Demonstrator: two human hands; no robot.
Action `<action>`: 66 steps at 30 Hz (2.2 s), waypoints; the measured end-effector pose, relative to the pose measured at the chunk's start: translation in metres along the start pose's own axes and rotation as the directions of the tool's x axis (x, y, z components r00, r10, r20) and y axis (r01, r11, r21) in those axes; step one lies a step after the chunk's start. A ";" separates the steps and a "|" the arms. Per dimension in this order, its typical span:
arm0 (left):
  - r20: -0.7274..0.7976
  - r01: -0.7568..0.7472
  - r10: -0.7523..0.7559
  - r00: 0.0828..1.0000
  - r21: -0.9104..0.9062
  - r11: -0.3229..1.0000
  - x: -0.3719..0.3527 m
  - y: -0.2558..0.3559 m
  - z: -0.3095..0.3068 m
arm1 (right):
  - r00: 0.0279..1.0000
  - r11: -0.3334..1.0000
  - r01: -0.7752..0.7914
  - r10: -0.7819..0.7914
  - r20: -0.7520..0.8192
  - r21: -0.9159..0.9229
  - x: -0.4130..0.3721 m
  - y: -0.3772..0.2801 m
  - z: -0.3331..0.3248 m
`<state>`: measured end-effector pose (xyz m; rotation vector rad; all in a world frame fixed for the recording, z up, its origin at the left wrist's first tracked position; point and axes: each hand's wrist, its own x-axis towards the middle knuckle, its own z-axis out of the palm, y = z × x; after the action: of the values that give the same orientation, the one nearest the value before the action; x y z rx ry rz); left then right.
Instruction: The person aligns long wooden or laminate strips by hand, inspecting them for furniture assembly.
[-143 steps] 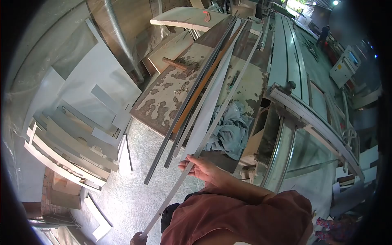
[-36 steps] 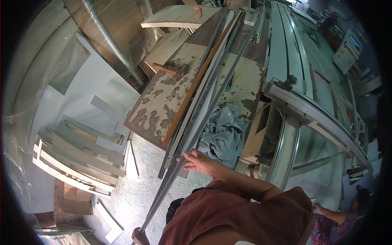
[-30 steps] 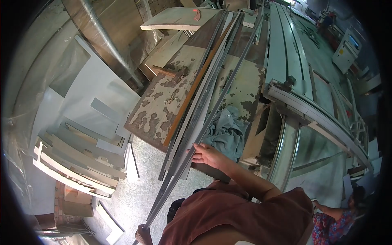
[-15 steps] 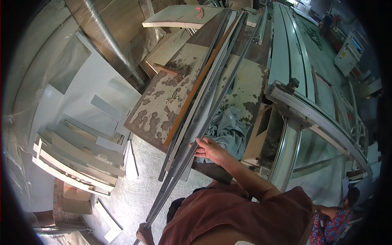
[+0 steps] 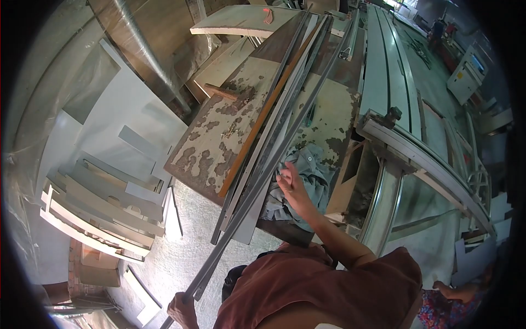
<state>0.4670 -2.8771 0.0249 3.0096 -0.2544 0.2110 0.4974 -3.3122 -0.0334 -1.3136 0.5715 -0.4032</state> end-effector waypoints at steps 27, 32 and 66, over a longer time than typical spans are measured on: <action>0.368 -0.220 0.683 0.630 -0.760 0.612 0.126 0.329 0.066 | 0.934 0.768 -0.353 0.258 0.247 0.535 -0.016 -0.003 -0.033; 0.597 -0.080 0.634 0.492 -0.694 0.716 0.138 0.278 0.049 | 0.933 0.781 -0.358 0.320 0.164 0.512 0.007 -0.015 -0.067; 0.524 0.296 0.682 0.510 -0.851 0.433 0.176 0.422 0.065 | 0.879 0.662 -0.407 0.098 0.466 0.629 0.043 -0.011 -0.097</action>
<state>0.5737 -3.3263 0.0297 1.6614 -0.6246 -1.1082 0.4736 -3.4159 -0.0447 -0.5013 0.1980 -0.0795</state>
